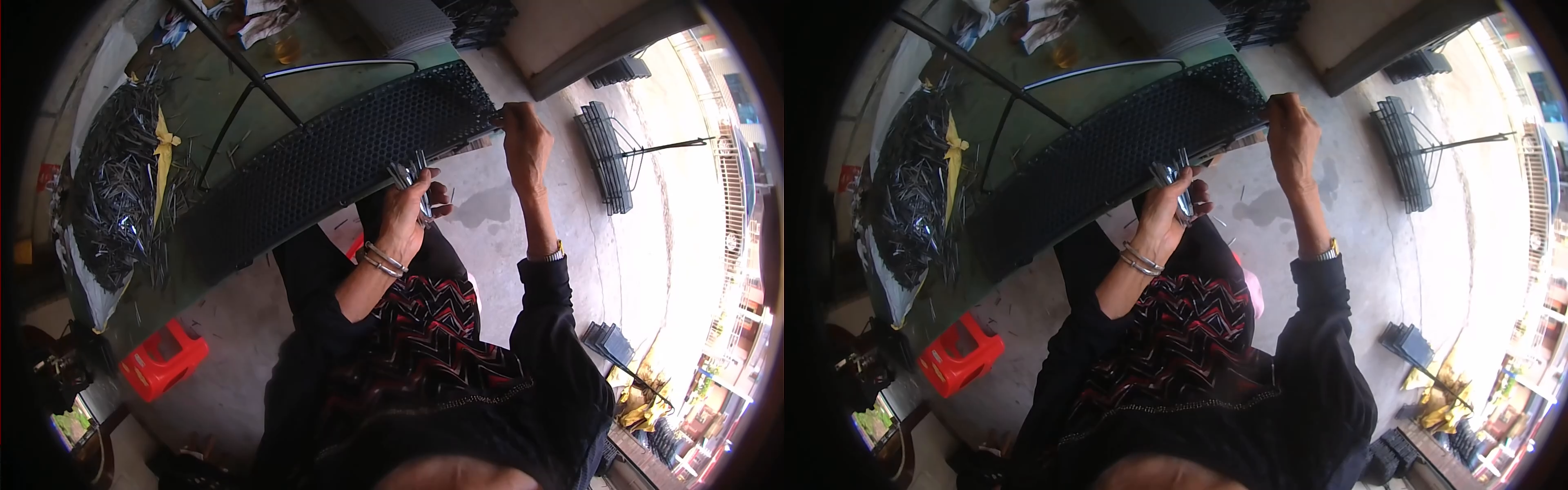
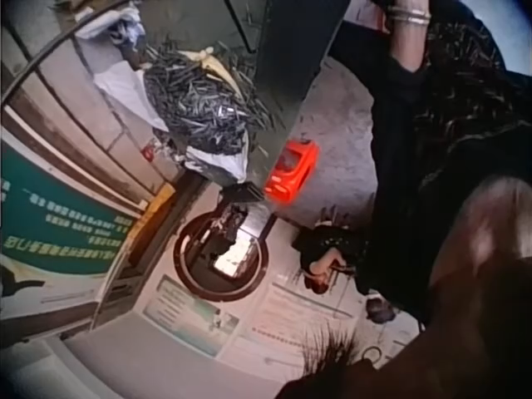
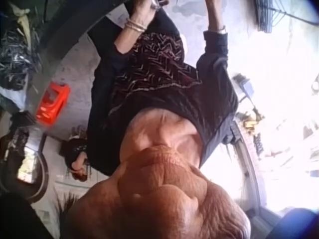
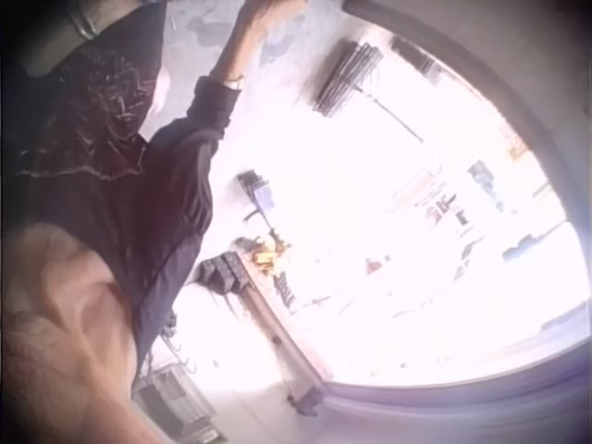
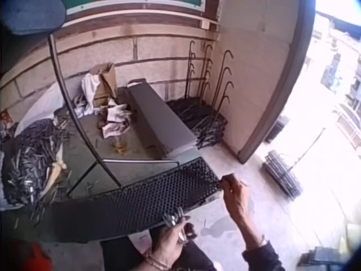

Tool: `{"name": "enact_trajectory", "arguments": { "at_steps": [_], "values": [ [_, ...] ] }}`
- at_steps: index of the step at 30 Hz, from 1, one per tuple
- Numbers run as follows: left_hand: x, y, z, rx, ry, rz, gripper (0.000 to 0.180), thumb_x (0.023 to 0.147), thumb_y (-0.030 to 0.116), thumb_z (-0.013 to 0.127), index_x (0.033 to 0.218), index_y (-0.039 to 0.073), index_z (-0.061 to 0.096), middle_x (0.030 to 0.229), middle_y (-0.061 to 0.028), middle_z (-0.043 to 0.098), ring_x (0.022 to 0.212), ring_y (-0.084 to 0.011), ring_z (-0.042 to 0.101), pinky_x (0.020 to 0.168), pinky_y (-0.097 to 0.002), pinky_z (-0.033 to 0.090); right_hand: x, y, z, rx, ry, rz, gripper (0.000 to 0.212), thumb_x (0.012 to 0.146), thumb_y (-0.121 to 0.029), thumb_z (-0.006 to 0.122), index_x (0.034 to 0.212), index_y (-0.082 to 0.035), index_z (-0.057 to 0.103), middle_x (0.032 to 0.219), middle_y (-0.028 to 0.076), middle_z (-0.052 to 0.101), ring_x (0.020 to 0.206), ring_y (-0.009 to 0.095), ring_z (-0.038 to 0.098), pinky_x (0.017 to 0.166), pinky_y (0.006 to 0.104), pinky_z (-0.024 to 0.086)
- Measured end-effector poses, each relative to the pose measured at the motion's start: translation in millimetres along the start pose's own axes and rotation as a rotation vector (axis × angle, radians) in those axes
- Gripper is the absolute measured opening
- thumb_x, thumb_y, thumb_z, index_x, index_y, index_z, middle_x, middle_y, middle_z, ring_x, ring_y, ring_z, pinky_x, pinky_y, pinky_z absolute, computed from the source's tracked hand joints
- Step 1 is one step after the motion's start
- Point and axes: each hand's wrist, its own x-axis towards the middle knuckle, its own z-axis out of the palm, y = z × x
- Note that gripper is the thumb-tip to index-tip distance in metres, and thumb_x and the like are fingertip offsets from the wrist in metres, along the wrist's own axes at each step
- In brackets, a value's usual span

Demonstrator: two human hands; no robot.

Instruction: Assembling small metal pins into a perforated tray.

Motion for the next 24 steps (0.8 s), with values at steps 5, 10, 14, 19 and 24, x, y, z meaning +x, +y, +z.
{"name": "enact_trajectory", "arguments": {
  "at_steps": [5, 10, 14, 19, 24],
  "values": [
    [0, -2, 0, 0.022, -0.034, 0.027, 0.023, 0.094, 0.023, 0.060, 0.100, 0.002, 0.064, 0.075, -0.0025, 0.058, 0.059, -0.0098, 0.052, 0.051, -0.0248, 0.044, 4, 6, 4, -0.156, -0.046, -0.103, 0.010, 0.089, -0.011, 0.060, 0.094, -0.006, 0.067, 0.086, 0.010, 0.065, 0.078, 0.023, 0.065, 0.070, 0.0335, 0.049],
    [-1, 0, -1, -0.075, -0.091, -0.024, 0.023, 0.093, 0.024, 0.062, 0.100, 0.003, 0.065, 0.071, 0.0010, 0.053, 0.056, -0.0056, 0.044, 0.048, -0.0213, 0.036, 1, 5, 8, -0.247, -0.015, -0.081, 0.013, 0.087, -0.017, 0.065, 0.098, -0.012, 0.071, 0.091, 0.009, 0.060, 0.080, 0.026, 0.061, 0.069, 0.0342, 0.048],
    [-6, 2, 1, -0.045, -0.088, -0.018, 0.024, 0.092, 0.024, 0.063, 0.101, 0.002, 0.065, 0.070, 0.0012, 0.053, 0.055, -0.0051, 0.042, 0.047, -0.0204, 0.034, -8, 12, 14, -0.351, 0.020, -0.136, 0.019, 0.088, -0.018, 0.064, 0.106, -0.015, 0.071, 0.092, 0.010, 0.059, 0.080, 0.025, 0.061, 0.066, 0.0347, 0.047],
    [-11, 3, 2, 0.000, -0.087, 0.037, 0.024, 0.091, 0.024, 0.065, 0.100, 0.003, 0.066, 0.069, 0.0001, 0.057, 0.055, -0.0047, 0.046, 0.046, -0.0194, 0.033, -21, -16, 12, -0.281, 0.072, -0.106, 0.025, 0.091, -0.023, 0.062, 0.111, -0.010, 0.068, 0.093, 0.007, 0.063, 0.080, 0.017, 0.061, 0.070, 0.0317, 0.048],
    [-13, 7, 4, 0.058, -0.095, 0.045, 0.020, 0.090, 0.021, 0.066, 0.098, 0.004, 0.067, 0.070, -0.0007, 0.060, 0.055, -0.0053, 0.049, 0.045, -0.0193, 0.033, -27, -45, 2, 0.352, -0.688, 0.113, 0.028, 0.091, -0.022, 0.061, 0.104, 0.003, 0.065, 0.087, 0.005, 0.065, 0.076, 0.010, 0.055, 0.068, 0.0281, 0.045]
  ]
}}
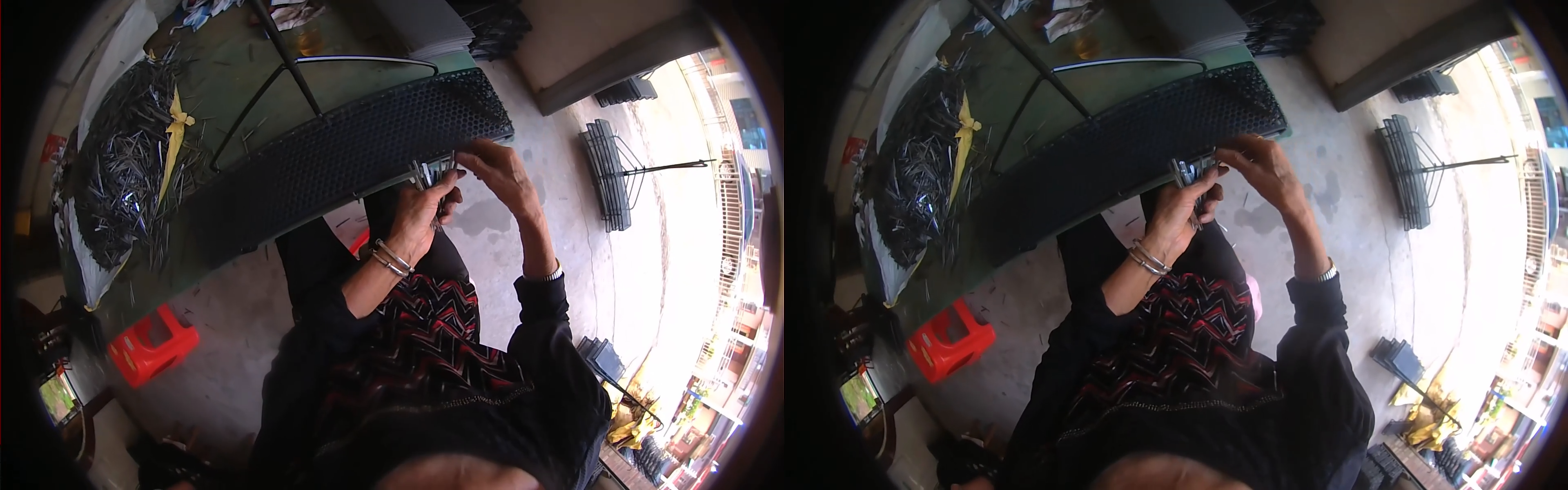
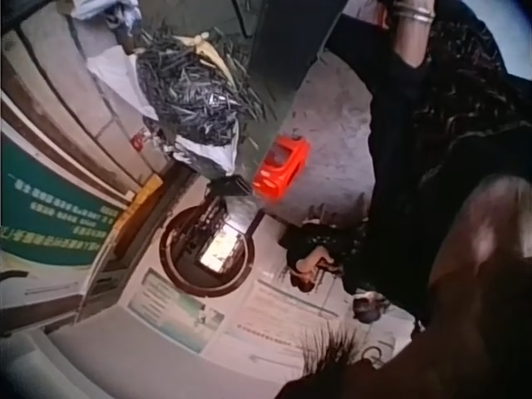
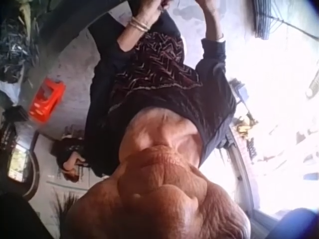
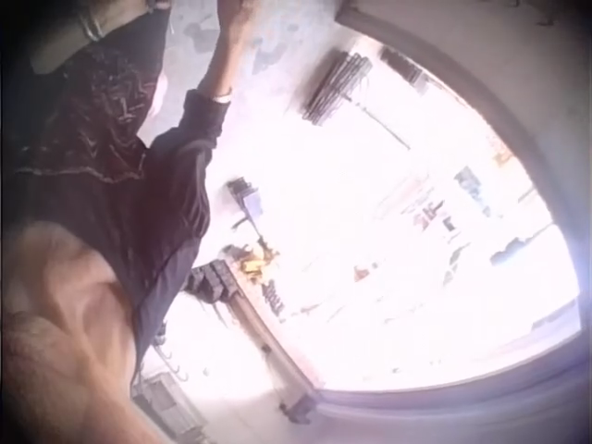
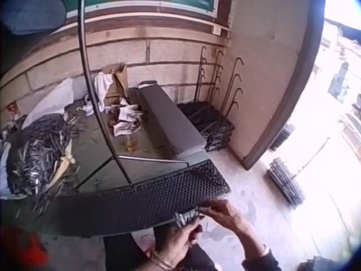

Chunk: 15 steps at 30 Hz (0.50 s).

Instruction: Assembling small metal pins into a perforated tray.

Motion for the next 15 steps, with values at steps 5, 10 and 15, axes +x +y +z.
{"name": "enact_trajectory", "arguments": {
  "at_steps": [5, 10, 15],
  "values": [
    [-2, 1, -3, 0.018, -0.027, 0.008, 0.016, 0.089, 0.020, 0.066, 0.094, 0.005, 0.067, 0.073, -0.0038, 0.064, 0.055, -0.0057, 0.051, 0.042, -0.0195, 0.032, 1, -11, 1, 0.101, -0.096, 0.137, 0.024, 0.088, -0.019, 0.063, 0.097, 0.003, 0.066, 0.082, 0.003, 0.062, 0.073, 0.010, 0.053, 0.066, 0.0260, 0.043],
    [-2, 2, -3, 0.047, 0.001, 0.041, 0.013, 0.089, 0.018, 0.066, 0.095, 0.007, 0.064, 0.078, -0.0091, 0.069, 0.053, -0.0059, 0.051, 0.041, -0.0190, 0.032, 3, -15, 5, 0.176, -0.065, 0.110, 0.020, 0.086, -0.016, 0.061, 0.092, 0.002, 0.066, 0.078, 0.002, 0.058, 0.071, 0.011, 0.051, 0.064, 0.0259, 0.041],
    [-2, 10, -4, 0.055, 0.056, 0.063, 0.015, 0.091, 0.022, 0.063, 0.095, 0.007, 0.063, 0.082, -0.0099, 0.070, 0.053, -0.0061, 0.053, 0.043, -0.0192, 0.033, 7, -14, 5, 0.154, -0.009, 0.095, 0.018, 0.087, -0.013, 0.060, 0.093, 0.003, 0.065, 0.080, 0.003, 0.060, 0.073, 0.011, 0.054, 0.067, 0.0260, 0.044]
  ]
}}
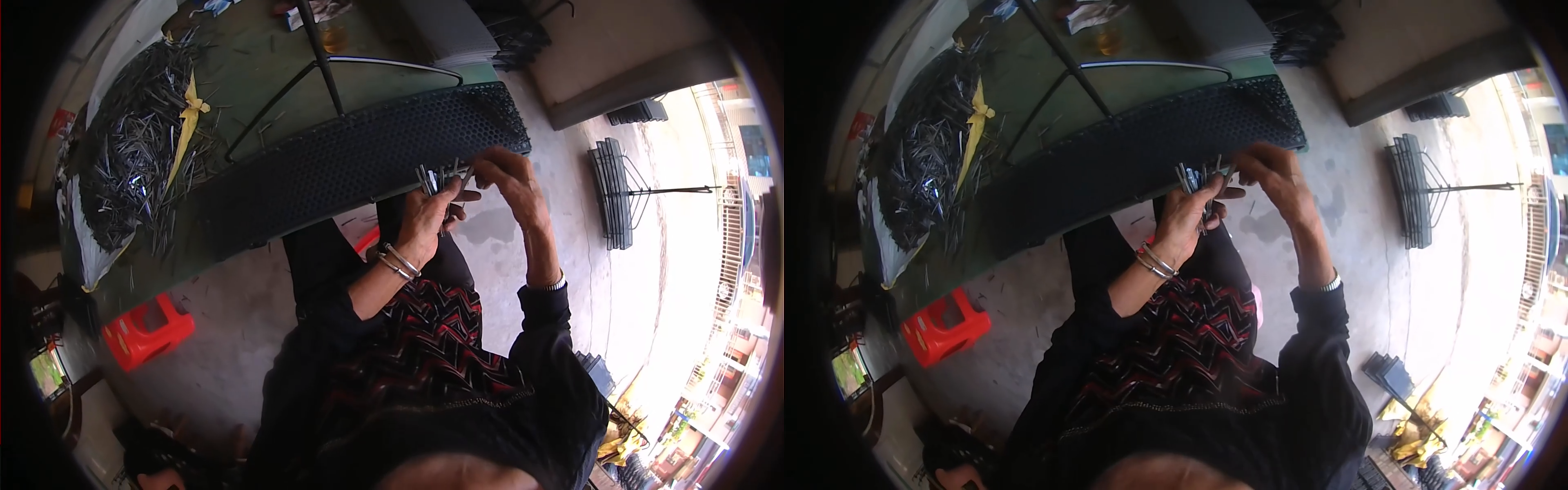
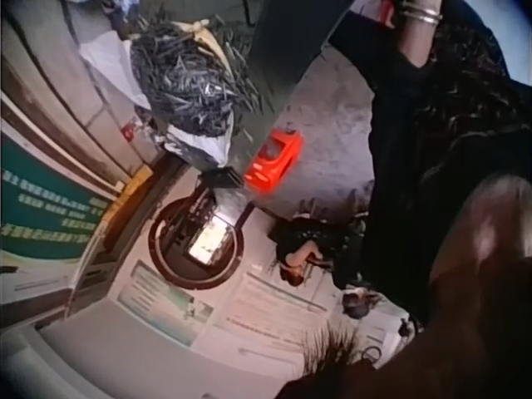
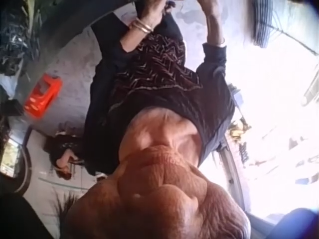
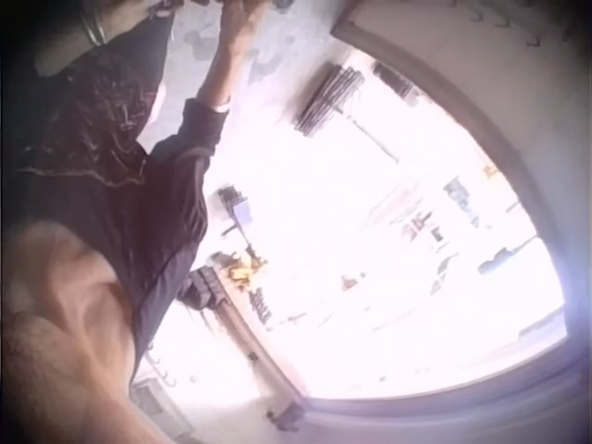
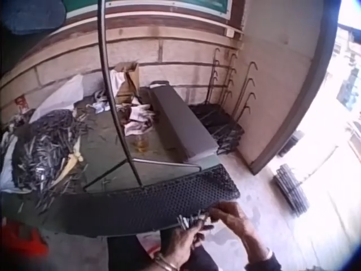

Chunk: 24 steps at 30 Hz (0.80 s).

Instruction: Assembling small metal pins into a perforated tray.

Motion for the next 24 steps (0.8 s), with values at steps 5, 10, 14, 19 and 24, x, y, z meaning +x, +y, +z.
{"name": "enact_trajectory", "arguments": {
  "at_steps": [5, 10, 14, 19, 24],
  "values": [
    [9, 1, -8, -0.028, 0.006, -0.016, 0.017, 0.092, 0.025, 0.062, 0.091, 0.009, 0.063, 0.089, -0.0097, 0.072, 0.054, -0.0068, 0.054, 0.044, -0.0204, 0.033, 0, -5, 14, -0.319, 0.348, -0.394, 0.013, 0.086, 0.002, 0.061, 0.098, -0.001, 0.065, 0.089, 0.006, 0.067, 0.083, 0.013, 0.065, 0.072, 0.0265, 0.051],
    [22, -1, -18, -0.257, -0.022, -0.064, 0.016, 0.088, 0.024, 0.066, 0.083, 0.009, 0.064, 0.074, -0.0020, 0.067, 0.055, -0.0069, 0.054, 0.043, -0.0206, 0.031, -19, -9, 35, -0.717, 0.229, -0.696, 0.023, 0.072, -0.001, 0.071, 0.094, -0.009, 0.068, 0.092, 0.005, 0.066, 0.083, 0.025, 0.062, 0.075, 0.0352, 0.049],
    [25, 0, -23, -0.204, -0.010, -0.091, 0.016, 0.088, 0.023, 0.066, 0.083, 0.008, 0.064, 0.067, -0.0015, 0.063, 0.054, -0.0070, 0.053, 0.042, -0.0206, 0.030, -23, -4, 34, -0.701, 0.182, -0.709, 0.023, 0.078, -0.002, 0.069, 0.100, -0.005, 0.066, 0.095, 0.005, 0.067, 0.083, 0.022, 0.063, 0.074, 0.0330, 0.049],
    [8, 15, -10, 0.011, -0.054, -0.034, 0.018, 0.089, 0.023, 0.064, 0.087, 0.005, 0.065, 0.072, -0.0068, 0.066, 0.053, -0.0075, 0.054, 0.039, -0.0208, 0.030, -14, -11, 23, -0.048, 0.190, -0.052, 0.021, 0.091, -0.014, 0.060, 0.101, 0.004, 0.063, 0.089, 0.007, 0.064, 0.075, 0.011, 0.057, 0.065, 0.0259, 0.047],
    [3, 11, -6, 0.062, -0.057, -0.031, 0.019, 0.090, 0.023, 0.064, 0.097, 0.005, 0.064, 0.080, -0.0089, 0.069, 0.057, -0.0066, 0.057, 0.040, -0.0149, 0.030, -3, -1, 12, 0.052, -0.022, 0.043, 0.023, 0.089, -0.019, 0.062, 0.095, 0.003, 0.063, 0.082, 0.005, 0.061, 0.071, 0.011, 0.053, 0.065, 0.0257, 0.044]
  ]
}}
